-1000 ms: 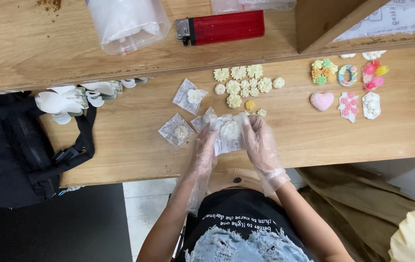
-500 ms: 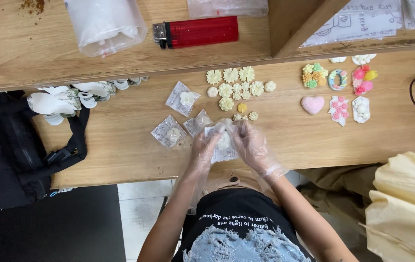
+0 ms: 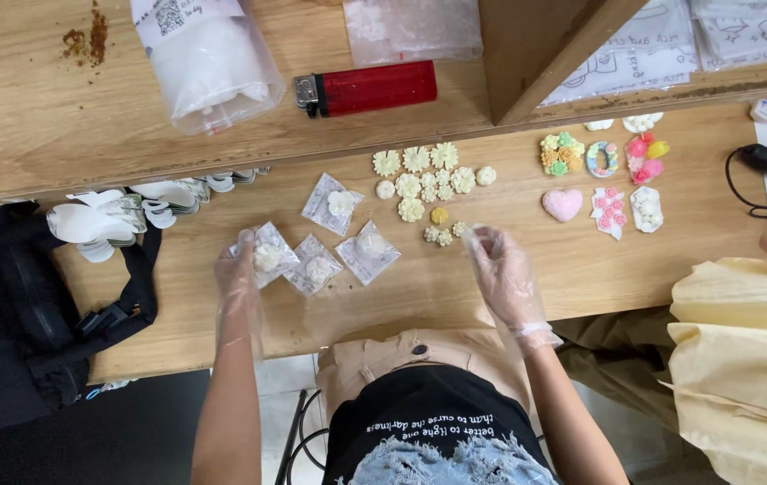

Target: Packaging small decorative wax melts into plastic bags with printed labels at a workspace.

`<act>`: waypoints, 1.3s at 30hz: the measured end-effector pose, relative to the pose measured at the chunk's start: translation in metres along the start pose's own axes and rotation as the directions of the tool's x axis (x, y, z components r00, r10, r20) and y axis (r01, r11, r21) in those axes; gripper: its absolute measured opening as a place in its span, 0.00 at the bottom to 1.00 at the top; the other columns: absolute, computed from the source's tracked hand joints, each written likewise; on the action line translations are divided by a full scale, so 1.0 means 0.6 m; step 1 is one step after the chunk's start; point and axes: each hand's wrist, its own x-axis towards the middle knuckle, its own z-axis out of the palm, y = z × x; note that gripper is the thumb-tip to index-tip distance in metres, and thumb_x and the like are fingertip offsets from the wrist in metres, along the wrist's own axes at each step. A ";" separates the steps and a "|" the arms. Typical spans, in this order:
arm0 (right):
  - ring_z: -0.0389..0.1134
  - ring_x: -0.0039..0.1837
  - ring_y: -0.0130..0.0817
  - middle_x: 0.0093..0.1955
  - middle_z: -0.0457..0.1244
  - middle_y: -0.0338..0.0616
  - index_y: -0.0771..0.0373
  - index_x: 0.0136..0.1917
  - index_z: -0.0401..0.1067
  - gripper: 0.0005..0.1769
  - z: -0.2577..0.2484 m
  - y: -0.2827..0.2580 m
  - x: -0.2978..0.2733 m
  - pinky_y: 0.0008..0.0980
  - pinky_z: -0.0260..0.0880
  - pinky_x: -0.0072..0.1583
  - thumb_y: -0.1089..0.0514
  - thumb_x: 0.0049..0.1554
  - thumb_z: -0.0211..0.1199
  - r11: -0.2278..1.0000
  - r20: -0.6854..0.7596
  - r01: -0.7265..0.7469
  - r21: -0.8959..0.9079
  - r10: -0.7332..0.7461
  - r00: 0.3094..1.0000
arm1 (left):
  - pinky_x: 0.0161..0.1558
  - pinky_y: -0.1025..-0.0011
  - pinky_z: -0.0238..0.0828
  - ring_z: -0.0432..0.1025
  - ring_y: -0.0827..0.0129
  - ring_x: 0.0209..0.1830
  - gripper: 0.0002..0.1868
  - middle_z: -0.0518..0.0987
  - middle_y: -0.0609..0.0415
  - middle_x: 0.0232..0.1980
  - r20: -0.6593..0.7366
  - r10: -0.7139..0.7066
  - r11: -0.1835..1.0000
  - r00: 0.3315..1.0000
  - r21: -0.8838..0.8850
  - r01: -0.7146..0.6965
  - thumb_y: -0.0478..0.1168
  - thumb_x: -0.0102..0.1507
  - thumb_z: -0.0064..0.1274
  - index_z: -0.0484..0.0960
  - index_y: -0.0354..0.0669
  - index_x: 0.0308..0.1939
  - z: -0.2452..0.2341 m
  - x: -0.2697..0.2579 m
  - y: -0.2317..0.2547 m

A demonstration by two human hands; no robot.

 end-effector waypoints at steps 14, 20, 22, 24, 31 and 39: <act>0.68 0.44 0.25 0.42 0.69 0.46 0.73 0.58 0.72 0.17 -0.098 0.006 -0.012 0.26 0.68 0.48 0.54 0.67 0.60 1.000 -0.334 -0.014 0.003 0.014 0.943 | 0.53 0.60 0.73 0.75 0.50 0.54 0.30 0.80 0.35 0.55 0.068 0.820 0.208 0.568 0.890 -0.406 0.51 0.70 0.66 0.77 0.25 0.60 0.030 -0.012 0.071; 0.68 0.46 0.20 0.45 0.69 0.40 0.70 0.58 0.71 0.14 -0.183 -0.027 -0.006 0.23 0.68 0.50 0.55 0.69 0.61 0.969 -0.606 0.216 0.119 -0.101 0.789 | 0.61 0.70 0.76 0.78 0.65 0.56 0.15 0.82 0.46 0.57 0.217 0.362 0.932 0.907 -0.068 -0.356 0.42 0.70 0.57 0.80 0.33 0.55 0.179 -0.154 0.196; 0.68 0.46 0.20 0.45 0.68 0.40 0.69 0.58 0.72 0.13 -0.211 -0.051 0.006 0.23 0.68 0.50 0.55 0.69 0.62 0.965 -0.671 0.251 0.079 -0.134 0.729 | 0.60 0.67 0.75 0.78 0.64 0.55 0.15 0.83 0.46 0.55 0.294 0.307 0.946 0.905 0.006 -0.323 0.44 0.69 0.55 0.81 0.35 0.53 0.241 -0.228 0.248; 0.67 0.46 0.21 0.45 0.68 0.40 0.69 0.57 0.72 0.12 -0.245 -0.054 0.015 0.23 0.68 0.50 0.56 0.69 0.62 0.960 -0.727 0.276 0.039 -0.162 0.667 | 0.59 0.64 0.74 0.78 0.64 0.53 0.16 0.84 0.46 0.53 0.362 0.246 0.951 0.899 0.091 -0.297 0.46 0.68 0.53 0.83 0.36 0.51 0.295 -0.302 0.286; 0.70 0.50 0.28 0.49 0.68 0.46 0.68 0.57 0.70 0.08 -0.368 -0.106 0.057 0.26 0.70 0.56 0.62 0.69 0.65 0.806 -0.716 0.516 -0.288 -0.540 0.443 | 0.53 0.63 0.83 0.85 0.63 0.47 0.17 0.89 0.49 0.43 0.753 0.415 0.843 0.511 -0.107 -0.527 0.48 0.69 0.52 0.86 0.39 0.49 0.432 -0.449 0.277; 0.70 0.55 0.50 0.52 0.68 0.54 0.65 0.57 0.72 0.13 -0.465 -0.272 0.126 0.43 0.70 0.57 0.61 0.59 0.68 0.586 -0.348 0.579 -0.566 -0.807 0.477 | 0.50 0.60 0.86 0.83 0.62 0.47 0.20 0.89 0.47 0.47 0.699 0.278 0.904 0.658 0.041 -0.426 0.50 0.69 0.49 0.84 0.38 0.51 0.533 -0.540 0.366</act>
